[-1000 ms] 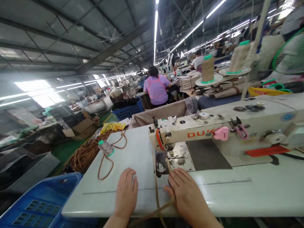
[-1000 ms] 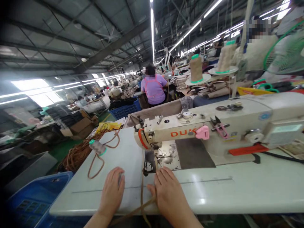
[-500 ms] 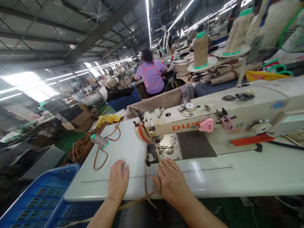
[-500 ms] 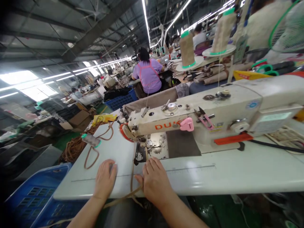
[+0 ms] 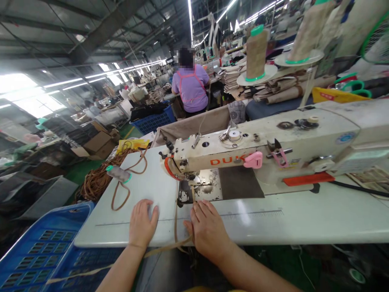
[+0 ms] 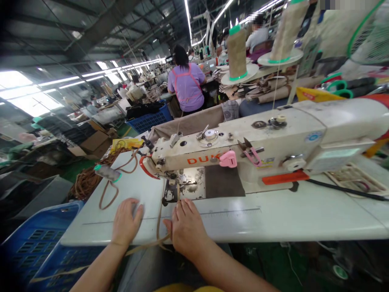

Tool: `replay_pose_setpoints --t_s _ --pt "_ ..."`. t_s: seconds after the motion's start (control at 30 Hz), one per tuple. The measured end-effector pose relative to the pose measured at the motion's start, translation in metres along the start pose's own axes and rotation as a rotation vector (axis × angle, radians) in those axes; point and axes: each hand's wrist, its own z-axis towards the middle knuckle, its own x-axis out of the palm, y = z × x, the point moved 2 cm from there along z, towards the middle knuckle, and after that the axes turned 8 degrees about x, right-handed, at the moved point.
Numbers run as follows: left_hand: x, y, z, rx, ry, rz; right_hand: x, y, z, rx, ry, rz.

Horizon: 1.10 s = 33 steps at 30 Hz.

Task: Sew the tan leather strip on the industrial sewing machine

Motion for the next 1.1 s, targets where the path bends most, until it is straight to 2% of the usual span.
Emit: replay_pose_setpoints --t_s 0.53,0.77,1.1 --pt "0.006 0.007 0.0 0.028 0.046 0.001 -0.006 0.0 0.004 0.041 0.02 0.083" --pt "0.007 0.006 -0.002 0.072 -0.01 0.031 -0.007 0.0 0.006 0.05 0.025 0.055" --pt "0.002 -0.004 0.0 0.032 -0.044 -0.004 -0.013 0.002 0.01 0.039 0.039 0.037"
